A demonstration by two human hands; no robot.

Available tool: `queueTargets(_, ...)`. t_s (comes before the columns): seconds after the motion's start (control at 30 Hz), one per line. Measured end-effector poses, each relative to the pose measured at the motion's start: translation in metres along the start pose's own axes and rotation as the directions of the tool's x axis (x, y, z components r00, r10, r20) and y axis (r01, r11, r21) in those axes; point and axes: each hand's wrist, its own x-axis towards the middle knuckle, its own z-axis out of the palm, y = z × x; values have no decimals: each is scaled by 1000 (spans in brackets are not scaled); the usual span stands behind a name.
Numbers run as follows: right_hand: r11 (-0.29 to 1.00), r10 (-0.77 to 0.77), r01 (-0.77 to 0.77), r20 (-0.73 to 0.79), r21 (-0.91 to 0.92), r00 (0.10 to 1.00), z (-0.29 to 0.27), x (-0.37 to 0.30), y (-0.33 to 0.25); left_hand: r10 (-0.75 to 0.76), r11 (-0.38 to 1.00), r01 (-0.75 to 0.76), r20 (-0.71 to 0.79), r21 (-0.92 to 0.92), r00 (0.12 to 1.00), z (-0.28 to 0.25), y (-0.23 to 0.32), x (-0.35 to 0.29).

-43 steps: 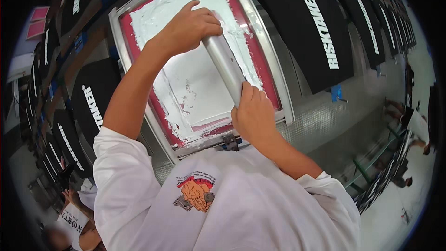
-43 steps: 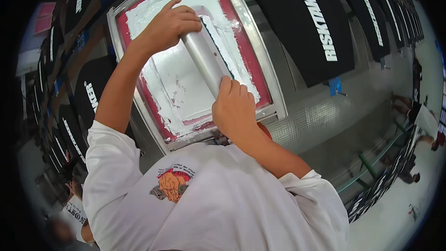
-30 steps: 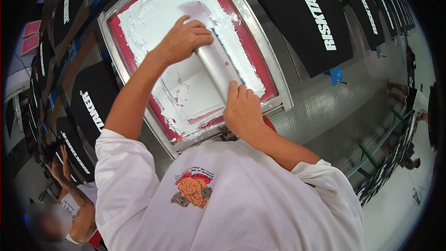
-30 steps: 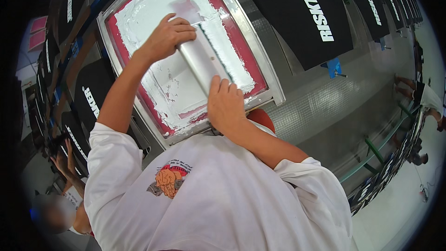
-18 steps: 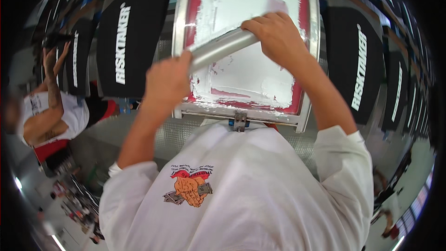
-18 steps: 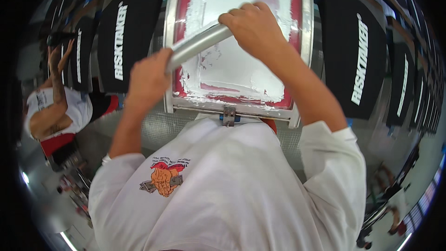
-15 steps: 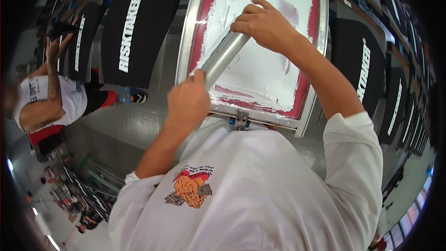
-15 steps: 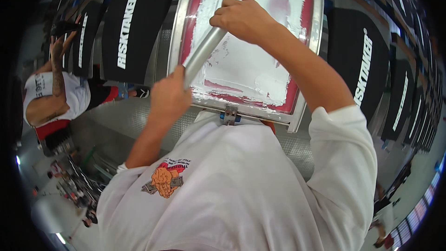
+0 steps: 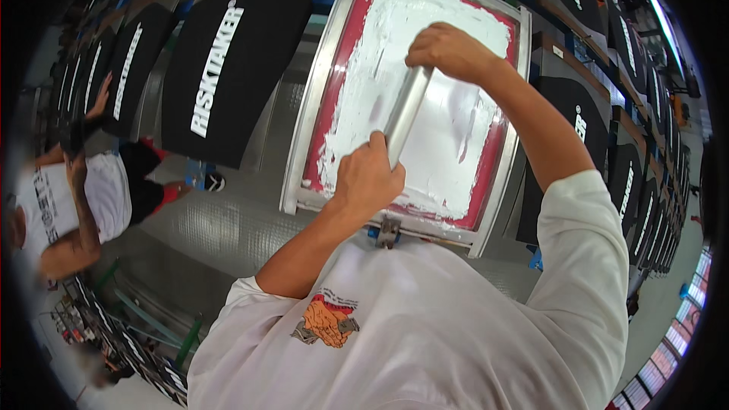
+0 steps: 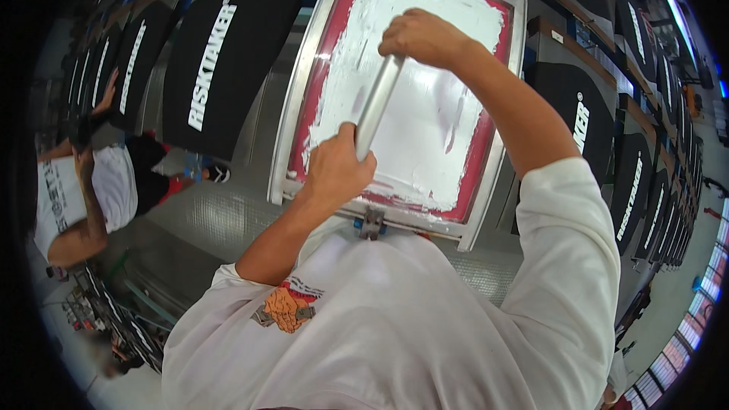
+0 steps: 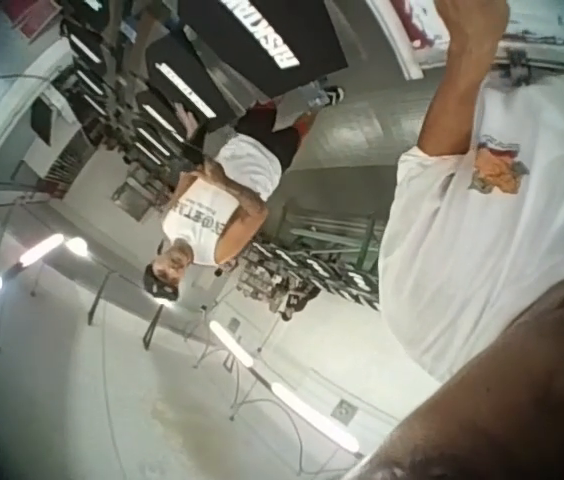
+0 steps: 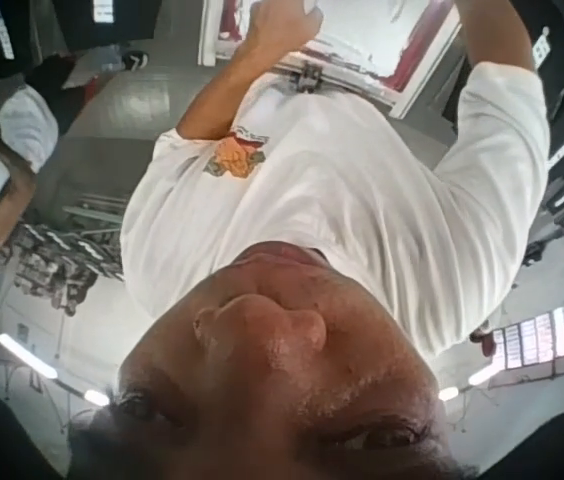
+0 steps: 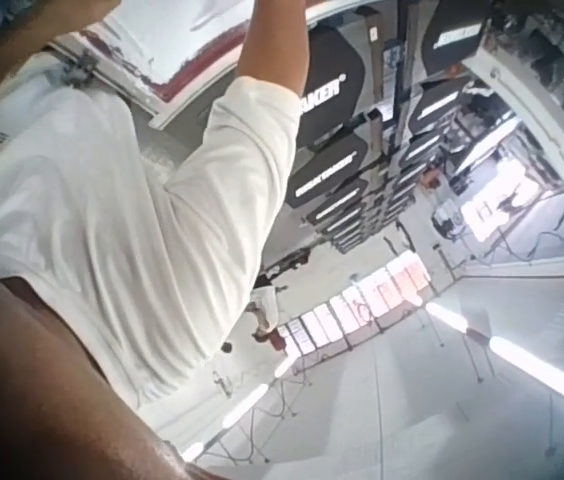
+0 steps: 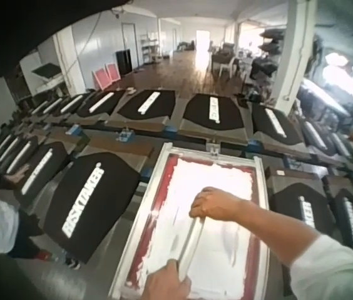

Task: Applying white ink to black t-shirts using a screen printing press and a squeegee.

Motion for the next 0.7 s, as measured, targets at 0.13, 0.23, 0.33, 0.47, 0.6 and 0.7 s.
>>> queueTargets(0.13, 988, -20, -1, -138, -153, 990, -8, 44, 66, 49, 994, -36, -133, 101, 990, -34, 5, 69)
queueTargets(0.23, 965, 64, -101, -154, -241, 986, 2, 76, 103, -28, 992, 44, -137, 117, 990, -43, 4, 122)
queueTargets(0.33, 957, 147, -177, -141, -228, 979, 26, 82, 128, -74, 989, 90, -141, 117, 987, -38, 7, 153)
queueTargets(0.47, 966, 210, -219, -72, -138, 975, 28, 64, 146, 23, 992, -11, -91, 129, 996, -36, 27, 164)
queueTargets(0.6, 918, 380, -330, 252, -220, 890, -12, 46, 131, -18, 999, 20, 61, -26, 998, -47, 34, 159)
queueTargets(0.7, 850, 526, -502, 183, -162, 831, -35, -11, 130, 144, 989, -145, 57, 21, 988, -52, 24, 185)
